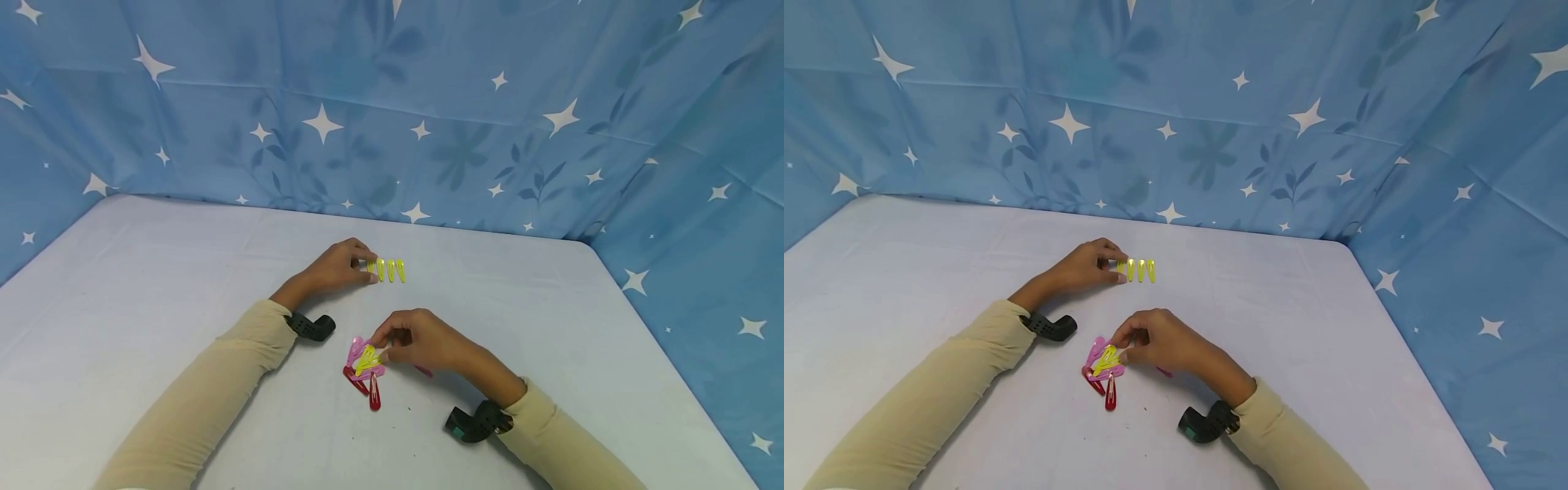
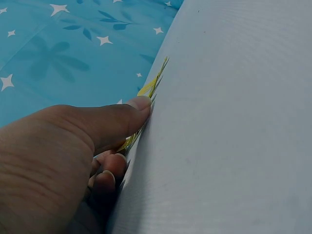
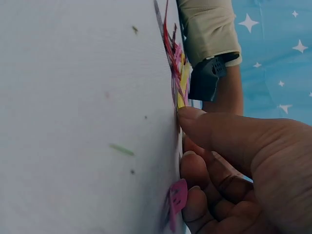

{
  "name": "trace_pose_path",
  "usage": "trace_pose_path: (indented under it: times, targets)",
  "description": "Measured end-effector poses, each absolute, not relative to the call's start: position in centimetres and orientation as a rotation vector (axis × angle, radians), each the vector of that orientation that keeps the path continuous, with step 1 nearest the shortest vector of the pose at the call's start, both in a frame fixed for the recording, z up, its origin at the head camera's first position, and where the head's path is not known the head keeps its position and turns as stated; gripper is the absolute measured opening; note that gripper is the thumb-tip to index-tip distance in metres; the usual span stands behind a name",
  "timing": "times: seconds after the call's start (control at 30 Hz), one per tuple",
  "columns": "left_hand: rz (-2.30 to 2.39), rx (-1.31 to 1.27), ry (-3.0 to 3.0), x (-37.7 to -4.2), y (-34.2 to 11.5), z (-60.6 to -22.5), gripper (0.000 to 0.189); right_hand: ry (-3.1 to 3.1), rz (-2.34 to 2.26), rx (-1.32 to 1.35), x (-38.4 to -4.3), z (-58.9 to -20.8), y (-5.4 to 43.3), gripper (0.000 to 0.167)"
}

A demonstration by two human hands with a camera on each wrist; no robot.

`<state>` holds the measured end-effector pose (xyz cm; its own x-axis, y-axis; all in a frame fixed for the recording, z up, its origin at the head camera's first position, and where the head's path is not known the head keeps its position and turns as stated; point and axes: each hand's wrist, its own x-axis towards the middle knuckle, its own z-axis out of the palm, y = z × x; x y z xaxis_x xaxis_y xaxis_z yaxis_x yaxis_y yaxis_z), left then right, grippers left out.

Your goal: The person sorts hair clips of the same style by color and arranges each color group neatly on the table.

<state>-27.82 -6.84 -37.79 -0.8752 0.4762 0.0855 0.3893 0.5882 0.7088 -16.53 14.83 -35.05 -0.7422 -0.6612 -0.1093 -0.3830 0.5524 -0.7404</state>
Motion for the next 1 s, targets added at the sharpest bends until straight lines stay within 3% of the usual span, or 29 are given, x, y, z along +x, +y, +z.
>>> trace_pose_path:
  times: [0.47,1.0]
  targets:
    - [1.146,0.734,2.714,-27.58,-6.76,-37.62,0.048,2.459,-0.871,-0.881,-16.13,-34.67,14.55,0.009]
    - [1.149,0.738,2.709,-27.69,-6.79,-37.73,0.048,2.440,-0.898,-0.859,-15.92,-34.72,14.56,0.009]
